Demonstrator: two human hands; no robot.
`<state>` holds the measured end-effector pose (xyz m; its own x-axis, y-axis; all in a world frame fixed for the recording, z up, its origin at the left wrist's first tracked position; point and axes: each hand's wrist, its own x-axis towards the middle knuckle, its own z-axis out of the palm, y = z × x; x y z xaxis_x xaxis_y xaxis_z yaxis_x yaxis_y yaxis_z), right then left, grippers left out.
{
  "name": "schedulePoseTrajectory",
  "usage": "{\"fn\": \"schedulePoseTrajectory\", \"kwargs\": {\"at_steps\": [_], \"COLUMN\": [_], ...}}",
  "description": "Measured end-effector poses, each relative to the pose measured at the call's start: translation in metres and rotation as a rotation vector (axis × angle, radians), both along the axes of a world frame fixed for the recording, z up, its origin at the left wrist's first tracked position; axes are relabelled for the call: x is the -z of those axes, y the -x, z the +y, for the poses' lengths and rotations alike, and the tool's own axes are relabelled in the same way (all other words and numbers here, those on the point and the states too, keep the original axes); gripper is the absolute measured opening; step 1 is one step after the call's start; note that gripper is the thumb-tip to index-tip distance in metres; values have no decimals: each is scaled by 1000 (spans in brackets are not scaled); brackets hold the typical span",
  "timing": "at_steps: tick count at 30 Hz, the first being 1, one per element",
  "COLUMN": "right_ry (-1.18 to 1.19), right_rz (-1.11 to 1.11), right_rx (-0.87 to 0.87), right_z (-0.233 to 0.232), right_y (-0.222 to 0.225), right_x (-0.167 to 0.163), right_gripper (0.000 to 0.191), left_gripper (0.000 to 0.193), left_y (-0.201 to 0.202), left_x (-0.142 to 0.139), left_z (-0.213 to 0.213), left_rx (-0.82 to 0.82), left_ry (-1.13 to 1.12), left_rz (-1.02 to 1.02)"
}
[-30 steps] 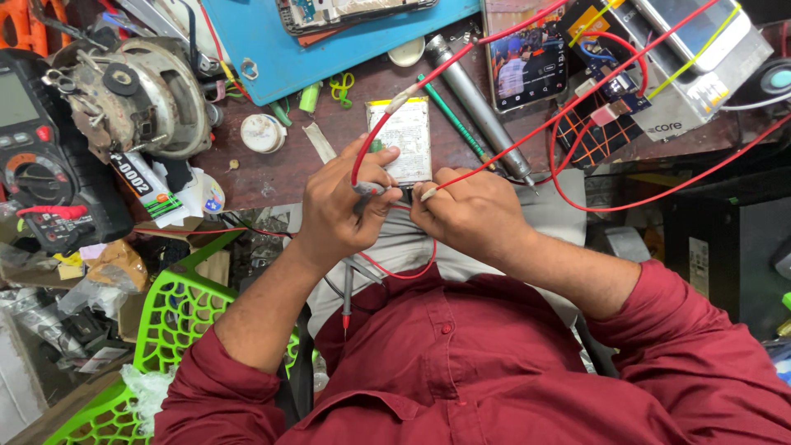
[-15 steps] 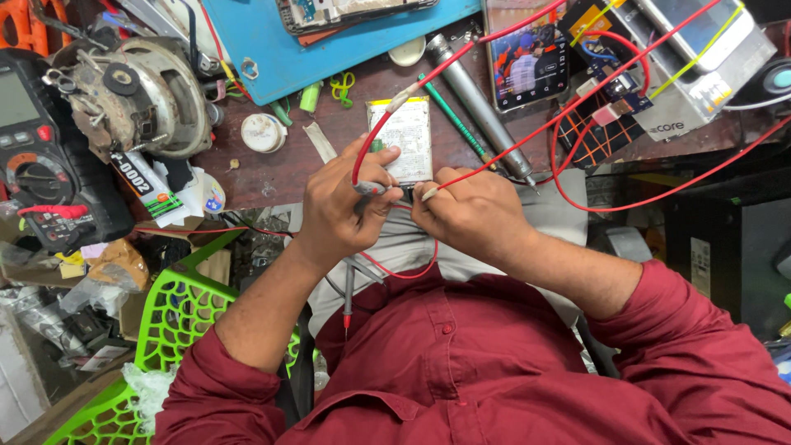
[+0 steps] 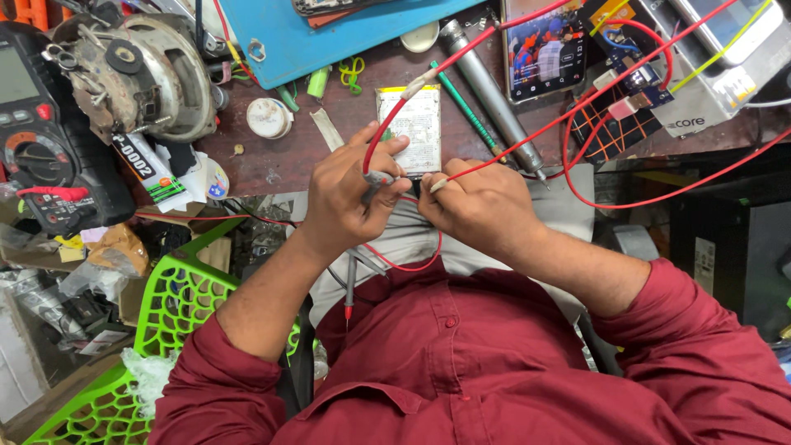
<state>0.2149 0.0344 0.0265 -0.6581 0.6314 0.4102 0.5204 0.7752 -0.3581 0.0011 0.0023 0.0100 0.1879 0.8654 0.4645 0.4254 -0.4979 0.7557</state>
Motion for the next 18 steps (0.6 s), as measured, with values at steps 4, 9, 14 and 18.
{"fn": "schedulePoseTrajectory", "kwargs": {"at_steps": [4,9,14,18], "right_ry": [1,-2,1,1], "right_rz": [-10,-7,-1,-18], "right_rx": [3,2,4,-1], "right_z": [0,0,0,0], "right_y": [0,0,-1,0], "right_x": [0,1,1,0], "right_gripper": [22,21,22,23], "left_gripper": [17,17,17,19], "left_y": [0,0,-2,-1], "left_x": [0,1,1,2], "left_z": [0,0,0,0], "left_rx": [3,1,1,-1], "left_ry": [1,2,-3,2], "left_rz": [3,11,-9,-16]}}
